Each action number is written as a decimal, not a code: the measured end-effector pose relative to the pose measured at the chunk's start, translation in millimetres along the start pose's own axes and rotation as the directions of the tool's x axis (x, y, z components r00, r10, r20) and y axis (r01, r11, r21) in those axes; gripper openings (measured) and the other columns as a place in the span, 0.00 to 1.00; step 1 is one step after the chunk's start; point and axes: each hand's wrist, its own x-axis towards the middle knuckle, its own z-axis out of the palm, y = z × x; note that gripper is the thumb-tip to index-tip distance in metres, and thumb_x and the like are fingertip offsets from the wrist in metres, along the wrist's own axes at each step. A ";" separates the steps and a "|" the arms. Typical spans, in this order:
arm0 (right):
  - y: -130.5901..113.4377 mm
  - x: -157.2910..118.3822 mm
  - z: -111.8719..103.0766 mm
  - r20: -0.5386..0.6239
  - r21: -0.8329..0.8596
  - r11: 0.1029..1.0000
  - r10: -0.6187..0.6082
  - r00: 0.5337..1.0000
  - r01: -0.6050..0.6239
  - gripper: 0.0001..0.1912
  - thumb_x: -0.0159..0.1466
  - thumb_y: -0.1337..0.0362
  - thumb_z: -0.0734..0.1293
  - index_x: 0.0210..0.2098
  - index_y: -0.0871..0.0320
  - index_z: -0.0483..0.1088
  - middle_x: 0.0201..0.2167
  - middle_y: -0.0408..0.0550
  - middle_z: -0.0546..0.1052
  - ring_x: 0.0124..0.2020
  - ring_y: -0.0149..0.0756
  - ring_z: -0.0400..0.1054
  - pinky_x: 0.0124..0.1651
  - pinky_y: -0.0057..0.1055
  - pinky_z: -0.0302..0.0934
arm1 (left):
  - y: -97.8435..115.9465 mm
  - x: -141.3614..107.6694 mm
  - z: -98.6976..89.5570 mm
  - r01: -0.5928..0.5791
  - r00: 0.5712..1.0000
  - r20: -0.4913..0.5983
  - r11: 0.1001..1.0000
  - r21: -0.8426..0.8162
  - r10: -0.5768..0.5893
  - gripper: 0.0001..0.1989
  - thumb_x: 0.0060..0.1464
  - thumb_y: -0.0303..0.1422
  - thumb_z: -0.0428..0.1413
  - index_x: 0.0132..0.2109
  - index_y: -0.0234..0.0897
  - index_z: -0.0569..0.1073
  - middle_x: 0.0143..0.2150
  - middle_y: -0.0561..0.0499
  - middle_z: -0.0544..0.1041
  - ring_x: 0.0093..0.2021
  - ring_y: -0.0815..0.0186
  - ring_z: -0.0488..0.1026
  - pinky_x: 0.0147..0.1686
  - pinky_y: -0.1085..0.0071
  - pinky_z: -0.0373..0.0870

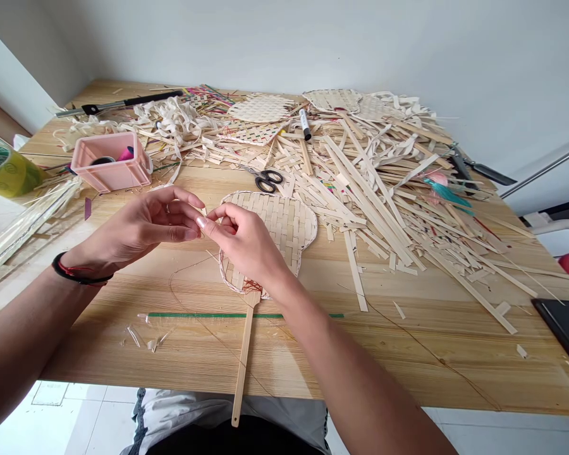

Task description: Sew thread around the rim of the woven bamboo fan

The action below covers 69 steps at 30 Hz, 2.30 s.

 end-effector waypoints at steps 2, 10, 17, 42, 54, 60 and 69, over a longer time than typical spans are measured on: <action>-0.6 -0.4 -0.2 0.006 -0.003 1.000 -0.001 1.000 0.001 0.23 0.64 0.42 0.74 0.40 0.56 0.75 0.25 0.38 0.63 0.26 0.31 0.52 0.28 0.32 0.45 | -0.2 -0.1 -0.1 0.001 1.000 -0.004 1.000 0.000 -0.001 0.17 0.48 0.23 0.72 0.45 0.35 0.80 0.41 0.48 0.85 0.42 0.65 0.82 0.47 0.70 0.80; -4.1 -0.8 0.2 0.039 0.029 1.000 -0.002 0.999 0.001 0.24 0.65 0.41 0.73 0.38 0.57 0.74 0.24 0.36 0.60 0.25 0.29 0.49 0.27 0.33 0.43 | -1.0 0.2 0.0 -0.004 0.999 -0.032 1.000 -0.010 0.004 0.17 0.48 0.22 0.72 0.45 0.34 0.79 0.41 0.49 0.85 0.42 0.67 0.82 0.47 0.72 0.79; -4.9 0.2 0.8 0.037 0.089 0.996 0.023 0.999 -0.026 0.22 0.65 0.42 0.72 0.37 0.57 0.74 0.29 0.40 0.63 0.30 0.31 0.54 0.31 0.31 0.50 | 0.2 -0.1 -0.1 -0.039 0.998 -0.041 0.999 0.019 0.039 0.17 0.49 0.24 0.73 0.45 0.33 0.80 0.41 0.47 0.85 0.41 0.65 0.82 0.46 0.71 0.78; -4.5 0.4 -0.2 0.080 0.115 0.993 -0.013 0.997 0.004 0.24 0.62 0.42 0.76 0.38 0.57 0.74 0.27 0.37 0.64 0.27 0.29 0.52 0.31 0.32 0.47 | -0.9 -0.4 -0.1 -0.073 0.993 -0.085 0.997 0.033 0.076 0.16 0.49 0.27 0.74 0.45 0.35 0.79 0.38 0.47 0.85 0.40 0.63 0.82 0.45 0.67 0.76; -4.6 3.1 1.5 0.095 0.162 0.987 0.000 0.995 -0.016 0.24 0.58 0.43 0.79 0.35 0.57 0.74 0.26 0.37 0.66 0.27 0.29 0.54 0.32 0.32 0.49 | -0.7 -0.3 2.5 -0.070 0.994 -0.088 0.998 -0.004 0.070 0.15 0.48 0.24 0.73 0.43 0.34 0.80 0.38 0.49 0.84 0.39 0.65 0.81 0.45 0.70 0.77; -6.0 2.8 1.4 0.096 0.168 0.986 -0.009 0.995 -0.007 0.24 0.59 0.44 0.79 0.34 0.58 0.74 0.26 0.37 0.67 0.28 0.29 0.55 0.33 0.32 0.51 | -0.2 0.6 3.2 -0.052 0.995 -0.086 0.999 0.000 0.052 0.15 0.48 0.25 0.73 0.42 0.33 0.80 0.39 0.48 0.85 0.40 0.64 0.81 0.46 0.68 0.77; -3.9 2.3 0.3 0.087 0.158 0.987 -0.026 0.996 0.012 0.21 0.62 0.46 0.77 0.36 0.59 0.75 0.28 0.39 0.70 0.28 0.29 0.57 0.33 0.32 0.51 | -0.2 0.8 3.1 -0.038 0.994 -0.098 0.999 -0.002 0.038 0.14 0.48 0.25 0.73 0.42 0.32 0.80 0.39 0.48 0.84 0.40 0.65 0.81 0.46 0.69 0.76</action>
